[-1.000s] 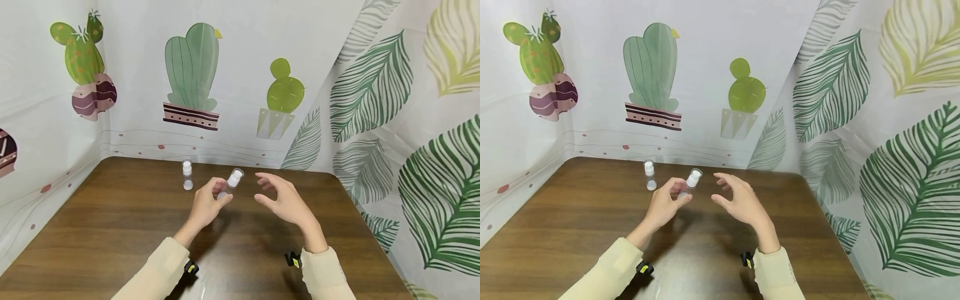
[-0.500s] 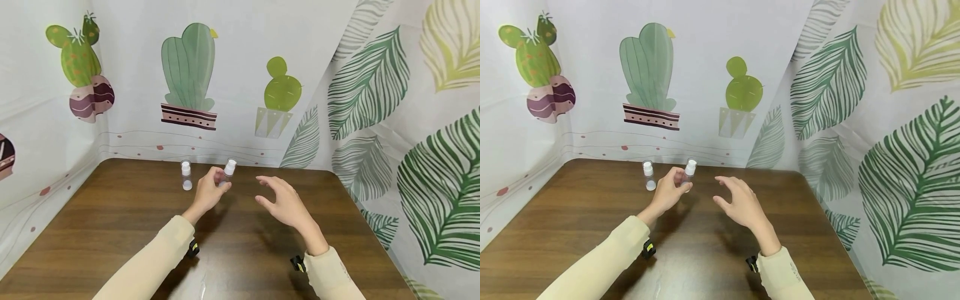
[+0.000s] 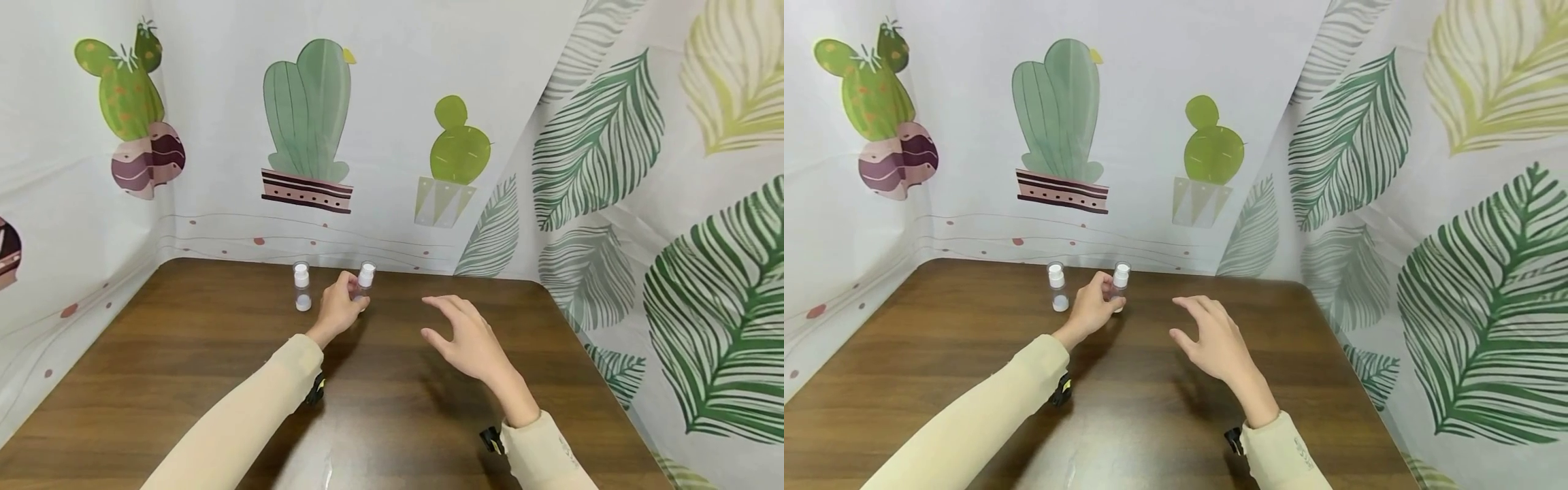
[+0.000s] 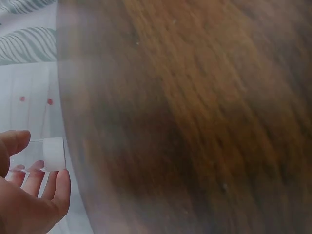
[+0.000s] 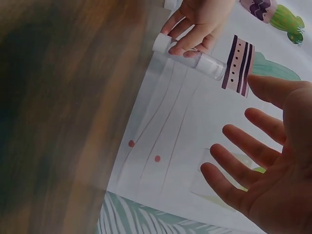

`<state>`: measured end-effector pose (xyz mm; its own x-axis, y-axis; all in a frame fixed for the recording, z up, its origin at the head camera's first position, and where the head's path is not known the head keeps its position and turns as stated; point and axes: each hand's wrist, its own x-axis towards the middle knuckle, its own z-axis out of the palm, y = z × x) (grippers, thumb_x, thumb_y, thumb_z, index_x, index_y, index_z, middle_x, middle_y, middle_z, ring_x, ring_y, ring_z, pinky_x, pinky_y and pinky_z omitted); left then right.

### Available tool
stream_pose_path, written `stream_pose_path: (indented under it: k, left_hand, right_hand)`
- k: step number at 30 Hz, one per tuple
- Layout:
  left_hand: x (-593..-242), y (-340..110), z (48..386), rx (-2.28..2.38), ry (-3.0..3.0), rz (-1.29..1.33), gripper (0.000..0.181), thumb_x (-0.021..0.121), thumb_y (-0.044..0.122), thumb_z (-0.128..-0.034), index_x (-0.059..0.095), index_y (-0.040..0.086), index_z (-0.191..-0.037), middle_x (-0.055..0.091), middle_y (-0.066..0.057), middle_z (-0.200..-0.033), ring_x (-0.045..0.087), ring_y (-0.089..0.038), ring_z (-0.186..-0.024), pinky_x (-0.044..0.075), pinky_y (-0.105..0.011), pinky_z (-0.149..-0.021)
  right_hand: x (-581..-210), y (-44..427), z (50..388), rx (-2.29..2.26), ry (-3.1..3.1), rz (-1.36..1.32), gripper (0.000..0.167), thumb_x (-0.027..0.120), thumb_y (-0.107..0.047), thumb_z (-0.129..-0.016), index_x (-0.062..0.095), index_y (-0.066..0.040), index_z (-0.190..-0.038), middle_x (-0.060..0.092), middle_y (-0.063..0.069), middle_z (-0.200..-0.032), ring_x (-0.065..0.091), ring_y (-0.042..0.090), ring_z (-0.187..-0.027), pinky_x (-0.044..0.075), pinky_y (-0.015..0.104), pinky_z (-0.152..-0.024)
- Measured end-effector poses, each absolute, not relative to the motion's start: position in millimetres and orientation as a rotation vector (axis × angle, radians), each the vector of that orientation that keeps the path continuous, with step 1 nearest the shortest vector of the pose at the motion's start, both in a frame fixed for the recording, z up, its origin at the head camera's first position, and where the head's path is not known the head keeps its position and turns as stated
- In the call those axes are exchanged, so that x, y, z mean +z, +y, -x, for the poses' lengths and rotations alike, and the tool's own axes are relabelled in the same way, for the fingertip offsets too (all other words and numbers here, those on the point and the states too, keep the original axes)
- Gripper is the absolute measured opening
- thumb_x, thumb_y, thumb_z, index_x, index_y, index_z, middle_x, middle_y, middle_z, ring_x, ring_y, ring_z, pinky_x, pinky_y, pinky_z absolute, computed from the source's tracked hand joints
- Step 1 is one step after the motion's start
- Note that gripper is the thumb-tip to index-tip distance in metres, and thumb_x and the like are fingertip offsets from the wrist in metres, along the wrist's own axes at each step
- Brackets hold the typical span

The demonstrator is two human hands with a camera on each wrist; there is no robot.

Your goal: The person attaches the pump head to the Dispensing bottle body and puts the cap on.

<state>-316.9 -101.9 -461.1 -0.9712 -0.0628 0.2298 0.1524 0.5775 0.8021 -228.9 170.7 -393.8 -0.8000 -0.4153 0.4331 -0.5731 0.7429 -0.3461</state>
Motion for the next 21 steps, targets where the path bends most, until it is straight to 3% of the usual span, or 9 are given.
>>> stream_pose_path:
  k: [21]
  left_hand:
    - [-473,-106,322,-1.344,-2.636,0.047,0.047,0.08,0.014,-0.0938,0.051,0.003,-0.129,0.07,-0.021,-0.125,0.066,-0.038,-0.118,0.05,-0.052,-0.102]
  right_hand:
    - [-402,171,230,0.659,-2.649,-0.784,0.054,0.083,-0.029,-0.094,0.064,-0.02,-0.144,0.066,-0.001,-0.139,0.061,0.028,-0.131,0.053,0.056,-0.101]
